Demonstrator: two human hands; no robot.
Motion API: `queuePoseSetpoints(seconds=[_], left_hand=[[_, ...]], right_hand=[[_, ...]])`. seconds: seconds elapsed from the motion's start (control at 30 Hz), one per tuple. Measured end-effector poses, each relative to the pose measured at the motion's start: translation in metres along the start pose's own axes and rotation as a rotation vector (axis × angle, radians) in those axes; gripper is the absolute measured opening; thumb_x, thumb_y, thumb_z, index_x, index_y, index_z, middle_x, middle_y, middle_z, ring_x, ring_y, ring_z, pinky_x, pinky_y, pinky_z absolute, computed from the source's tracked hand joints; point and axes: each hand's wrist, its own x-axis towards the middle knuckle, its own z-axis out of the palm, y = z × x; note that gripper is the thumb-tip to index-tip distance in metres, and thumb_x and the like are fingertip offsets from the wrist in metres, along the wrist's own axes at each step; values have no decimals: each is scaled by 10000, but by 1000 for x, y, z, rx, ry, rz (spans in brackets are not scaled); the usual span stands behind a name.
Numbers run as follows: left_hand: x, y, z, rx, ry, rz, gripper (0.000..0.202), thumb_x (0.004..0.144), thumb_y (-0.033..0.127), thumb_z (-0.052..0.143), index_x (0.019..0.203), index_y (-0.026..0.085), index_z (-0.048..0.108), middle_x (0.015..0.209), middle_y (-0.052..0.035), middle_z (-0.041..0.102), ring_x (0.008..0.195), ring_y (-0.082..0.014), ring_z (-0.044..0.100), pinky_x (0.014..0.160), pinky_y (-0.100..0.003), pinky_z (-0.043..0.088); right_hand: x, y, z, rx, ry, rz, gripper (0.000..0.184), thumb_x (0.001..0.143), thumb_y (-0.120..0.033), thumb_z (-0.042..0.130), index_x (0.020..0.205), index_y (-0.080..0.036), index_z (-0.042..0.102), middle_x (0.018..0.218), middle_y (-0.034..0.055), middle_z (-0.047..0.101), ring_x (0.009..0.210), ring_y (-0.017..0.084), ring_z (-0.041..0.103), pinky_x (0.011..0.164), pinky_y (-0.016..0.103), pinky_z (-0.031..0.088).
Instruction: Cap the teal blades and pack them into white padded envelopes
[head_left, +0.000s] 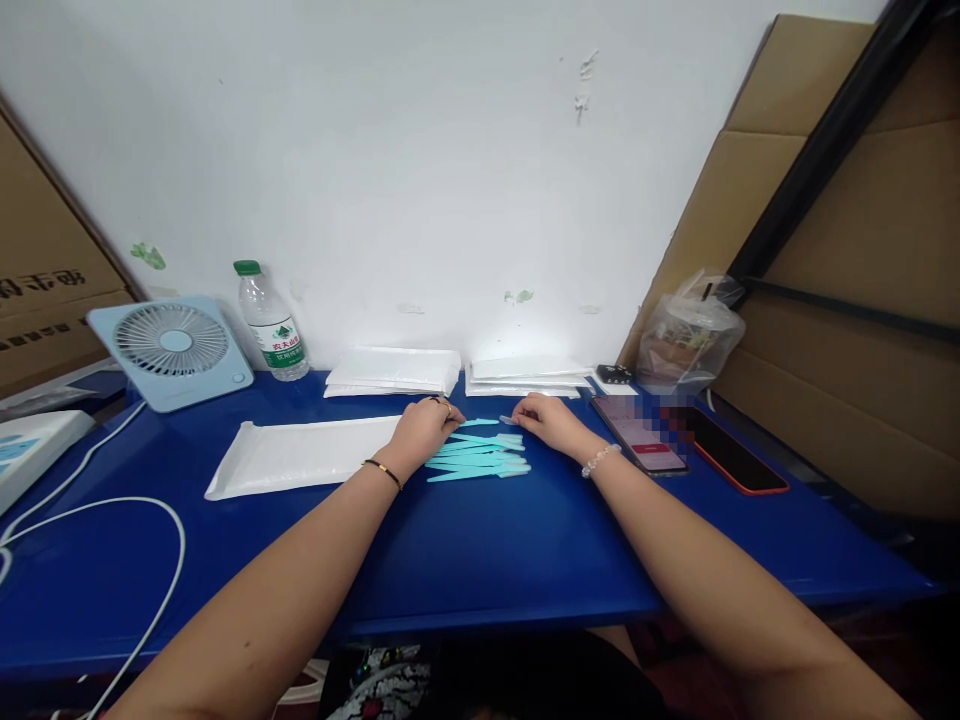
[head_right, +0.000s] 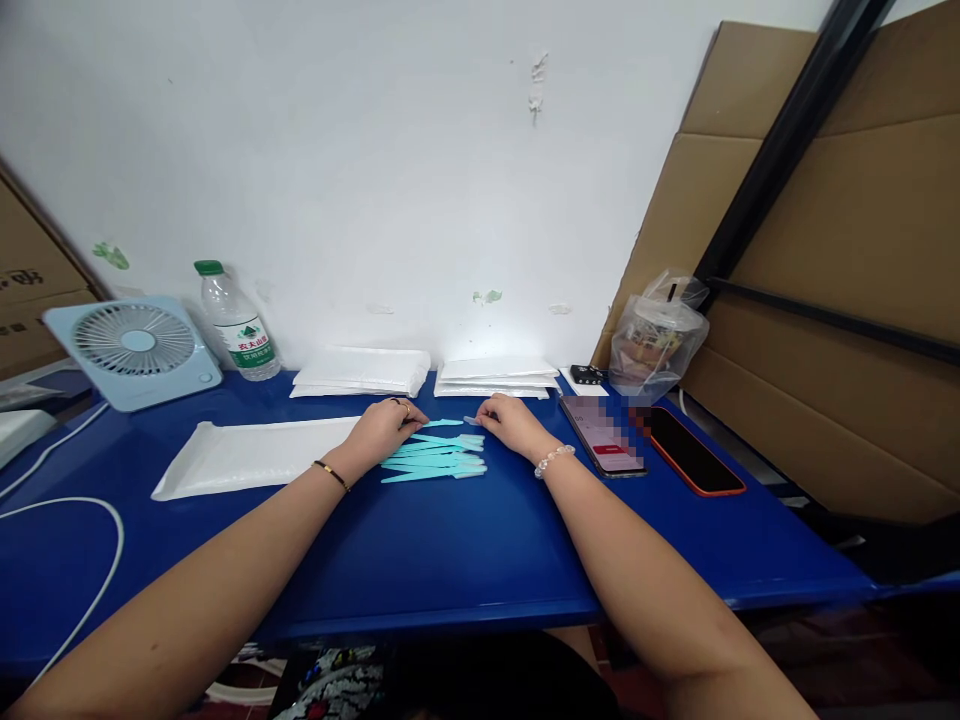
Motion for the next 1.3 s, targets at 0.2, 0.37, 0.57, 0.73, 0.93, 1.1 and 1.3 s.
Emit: queuePoseSetpoints(seconds=[0.2,0.37,0.57,0.73,0.93,1.1,1.3], left_hand=[[3,-4,6,-229,-9,-114,168,756,182,517,875,203,635,793,-6,665,715,-142,604,614,-229,448],[3,-7,7,-294,3,-103,161,720,180,523,859,191,603,765,-4,650,679,-130,594,607,-232,455],[4,-4,9,-310,9,-97,149,716,187,545,859,201,582,765,13,655,678,-123,595,616,-224,449],[1,5,5,-282,-31,-52,186,778,257,535,950,215,592,810,4,664,723,-139,607,660,-240,448],[-20,27,-15,-43,-173,126,735,641,600,660,1241,207,501,1220,-119,549,1138,-298,488,878,-350,416],[-33,51,-16,156,-255,156,365,759,415,584,1022,162,559,1005,-109,604,943,-259,566,779,-341,447],[-33,57,0,270,-237,236,176,780,265,515,895,135,542,925,-112,605,839,-235,577,786,-346,460]], right_hand=[[2,-2,2,77,-34,29,164,836,-272,545,786,-183,674,815,35,616,704,145,533,633,257,391],[1,0,1,62,-13,36,169,833,-274,548,762,-175,664,786,36,594,690,144,522,625,257,389],[2,-6,6,103,-5,-25,151,836,-264,559,789,-184,678,812,35,609,686,137,524,622,252,390],[0,-17,5,102,-55,-49,186,849,-291,543,792,-186,686,806,36,614,665,136,534,605,256,393],[-21,-48,-12,-30,-195,-130,635,663,-514,708,1195,-200,559,1106,108,567,1013,282,509,780,347,434],[-37,-87,-16,-188,-323,-105,329,740,-305,623,1026,-154,561,993,102,516,808,210,522,641,297,438],[-37,-95,-4,-301,-292,-173,198,747,-172,520,940,-129,528,938,111,545,840,215,522,710,303,435]])
